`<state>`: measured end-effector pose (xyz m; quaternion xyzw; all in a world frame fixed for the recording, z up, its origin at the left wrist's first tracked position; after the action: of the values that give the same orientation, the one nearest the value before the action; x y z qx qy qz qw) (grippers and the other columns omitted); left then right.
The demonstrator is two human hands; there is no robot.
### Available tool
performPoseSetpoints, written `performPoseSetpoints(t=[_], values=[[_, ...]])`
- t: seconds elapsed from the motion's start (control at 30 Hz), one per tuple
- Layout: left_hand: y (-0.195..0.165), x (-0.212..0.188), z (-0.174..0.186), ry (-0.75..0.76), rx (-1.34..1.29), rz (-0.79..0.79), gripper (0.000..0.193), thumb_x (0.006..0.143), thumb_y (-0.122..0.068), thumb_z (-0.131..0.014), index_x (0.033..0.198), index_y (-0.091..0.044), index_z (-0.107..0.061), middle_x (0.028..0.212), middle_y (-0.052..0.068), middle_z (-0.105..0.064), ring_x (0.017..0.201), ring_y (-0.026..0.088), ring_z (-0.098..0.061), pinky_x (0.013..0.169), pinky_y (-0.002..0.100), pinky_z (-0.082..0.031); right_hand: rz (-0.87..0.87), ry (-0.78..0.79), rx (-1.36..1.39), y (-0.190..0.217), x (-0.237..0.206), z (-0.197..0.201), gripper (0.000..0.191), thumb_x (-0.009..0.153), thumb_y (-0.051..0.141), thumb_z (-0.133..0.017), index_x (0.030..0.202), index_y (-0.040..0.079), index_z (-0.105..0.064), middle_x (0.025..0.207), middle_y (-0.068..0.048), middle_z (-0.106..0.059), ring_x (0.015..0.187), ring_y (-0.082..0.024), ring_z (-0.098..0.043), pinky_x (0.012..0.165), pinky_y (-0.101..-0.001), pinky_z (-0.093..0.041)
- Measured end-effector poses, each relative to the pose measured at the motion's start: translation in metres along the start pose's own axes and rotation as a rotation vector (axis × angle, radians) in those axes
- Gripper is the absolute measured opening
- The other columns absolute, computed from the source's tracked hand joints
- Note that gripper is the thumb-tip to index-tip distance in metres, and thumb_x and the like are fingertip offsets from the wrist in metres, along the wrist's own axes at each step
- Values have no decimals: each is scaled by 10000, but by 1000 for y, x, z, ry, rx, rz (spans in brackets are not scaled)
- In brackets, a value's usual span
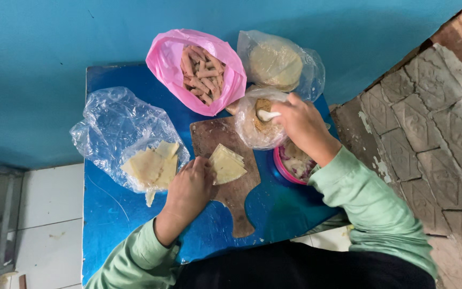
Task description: The person places a square pastry wrapper on a wooden board, spoons filling from a pink bowl onto it, and folds the wrapper over the filling by hand, repeating the cycle to produce filled rolls. Finished rolls accumulate in a pink bag on the table alongside stacks of unused wrappers.
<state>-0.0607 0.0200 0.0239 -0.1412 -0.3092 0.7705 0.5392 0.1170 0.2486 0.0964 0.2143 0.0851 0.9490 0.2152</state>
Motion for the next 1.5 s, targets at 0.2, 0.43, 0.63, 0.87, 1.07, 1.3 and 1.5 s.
performPoseSetpoints(t=[0.2,0.43,0.63,0.87,1.07,1.3,1.5], values=[[2,-1,-1,0,-10,12,256,853,-185,-691,1050,-56,-590,936,194,-701,899,415,-677,771,507,-541,127,-64,-220,-8,-9,2,144,878,16,-598,966,81,-691,928,-129,-620,803,-391,-645,732,-467,-529],[1,2,3,25,-14,24,179,850,-193,-708,962,-73,-636,917,167,-695,853,406,-681,741,509,-546,20,-49,-255,-18,-8,-4,44,918,60,-616,894,53,-652,857,-140,-624,766,-392,-651,711,-490,-526],[-2,1,3,-18,27,6,115,900,-166,-655,915,-56,-626,898,181,-682,808,427,-673,696,529,-543,-96,-101,14,-17,-6,-5,82,946,78,-629,900,29,-675,892,-194,-678,788,-428,-661,655,-504,-523],[-2,2,-1,-54,-62,-10,154,917,-172,-640,982,-38,-598,842,204,-701,749,435,-681,657,526,-546,-291,-63,98,-25,-4,1,194,976,181,-688,916,-3,-691,805,-246,-647,768,-443,-649,625,-468,-506],[-2,2,-1,-54,-113,-26,211,900,-175,-658,1052,-44,-589,834,187,-712,743,423,-690,651,516,-551,-389,-87,305,-33,-11,9,209,976,218,-682,994,16,-731,757,-147,-695,670,-238,-692,618,-356,-523],[2,4,-3,29,-187,-1,296,838,-164,-705,1072,-43,-571,818,182,-698,755,406,-690,667,502,-553,-473,25,452,-11,-39,11,218,996,215,-644,993,22,-745,691,-35,-707,610,-81,-615,554,-291,-479],[0,2,-1,-9,-212,-23,318,838,-124,-700,1107,-38,-554,838,195,-693,777,412,-687,668,501,-549,-376,86,478,46,-61,-13,189,990,168,-621,1082,59,-744,763,-63,-751,629,-137,-717,557,-287,-527]])
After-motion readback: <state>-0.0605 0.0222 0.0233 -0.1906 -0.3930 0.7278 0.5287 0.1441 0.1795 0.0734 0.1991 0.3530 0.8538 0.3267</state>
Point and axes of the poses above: each hand's wrist, its own x-axis towards the middle knuckle, its own z-axis out of the back of the hand, y = z × x, the point moved 3 cm from there along x, towards the middle knuckle
